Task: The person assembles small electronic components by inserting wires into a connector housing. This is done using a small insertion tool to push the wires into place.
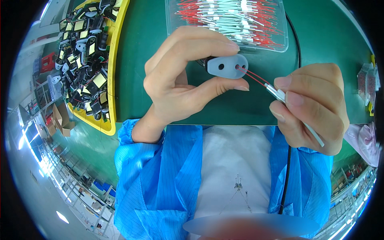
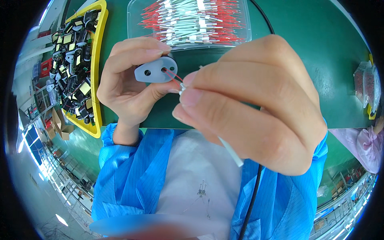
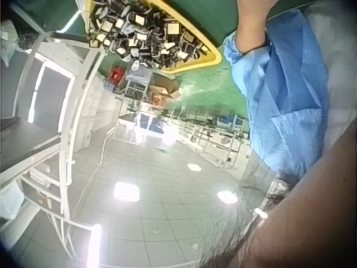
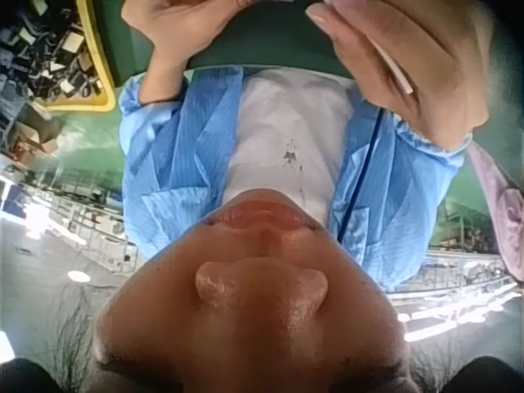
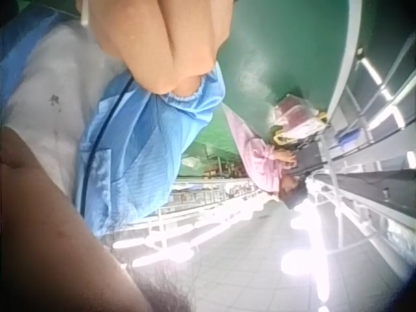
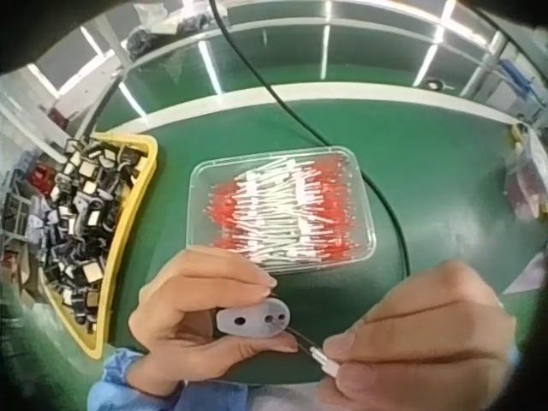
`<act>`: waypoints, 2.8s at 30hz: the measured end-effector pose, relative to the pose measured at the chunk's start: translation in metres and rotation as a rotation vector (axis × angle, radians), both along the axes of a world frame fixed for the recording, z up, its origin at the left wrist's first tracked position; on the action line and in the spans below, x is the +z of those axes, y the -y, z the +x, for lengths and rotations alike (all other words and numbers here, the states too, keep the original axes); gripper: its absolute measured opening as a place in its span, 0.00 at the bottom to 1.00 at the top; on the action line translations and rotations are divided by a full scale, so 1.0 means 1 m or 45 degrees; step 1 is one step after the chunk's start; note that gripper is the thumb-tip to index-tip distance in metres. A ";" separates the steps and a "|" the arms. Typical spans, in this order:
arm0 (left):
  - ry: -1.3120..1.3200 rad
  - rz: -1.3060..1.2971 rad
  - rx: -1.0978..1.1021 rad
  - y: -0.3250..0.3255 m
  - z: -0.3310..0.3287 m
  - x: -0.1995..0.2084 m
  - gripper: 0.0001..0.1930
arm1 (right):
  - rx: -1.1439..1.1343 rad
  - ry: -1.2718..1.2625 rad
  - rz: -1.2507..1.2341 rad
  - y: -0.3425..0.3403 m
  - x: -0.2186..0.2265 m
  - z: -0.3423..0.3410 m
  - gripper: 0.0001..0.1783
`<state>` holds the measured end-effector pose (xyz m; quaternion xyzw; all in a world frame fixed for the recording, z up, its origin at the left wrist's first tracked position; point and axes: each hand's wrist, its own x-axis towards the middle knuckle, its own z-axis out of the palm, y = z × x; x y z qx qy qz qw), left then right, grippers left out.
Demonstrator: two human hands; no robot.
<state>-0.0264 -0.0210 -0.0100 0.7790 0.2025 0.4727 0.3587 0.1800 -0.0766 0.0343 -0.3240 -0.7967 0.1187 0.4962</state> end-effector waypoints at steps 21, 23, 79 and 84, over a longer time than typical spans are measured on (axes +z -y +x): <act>-0.002 0.036 -0.082 0.000 0.003 -0.004 0.24 | 0.186 -0.150 -0.158 -0.016 -0.018 -0.003 0.16; -0.026 0.010 -0.057 0.005 0.002 -0.002 0.25 | 0.220 -0.200 -0.179 -0.019 -0.021 -0.004 0.15; 0.110 -0.326 -0.069 0.016 0.008 -0.011 0.25 | 0.173 -0.164 -0.330 -0.020 -0.034 -0.009 0.13; -0.021 -0.039 0.023 0.014 0.006 -0.015 0.25 | 0.117 -0.157 -0.341 -0.021 -0.037 -0.014 0.08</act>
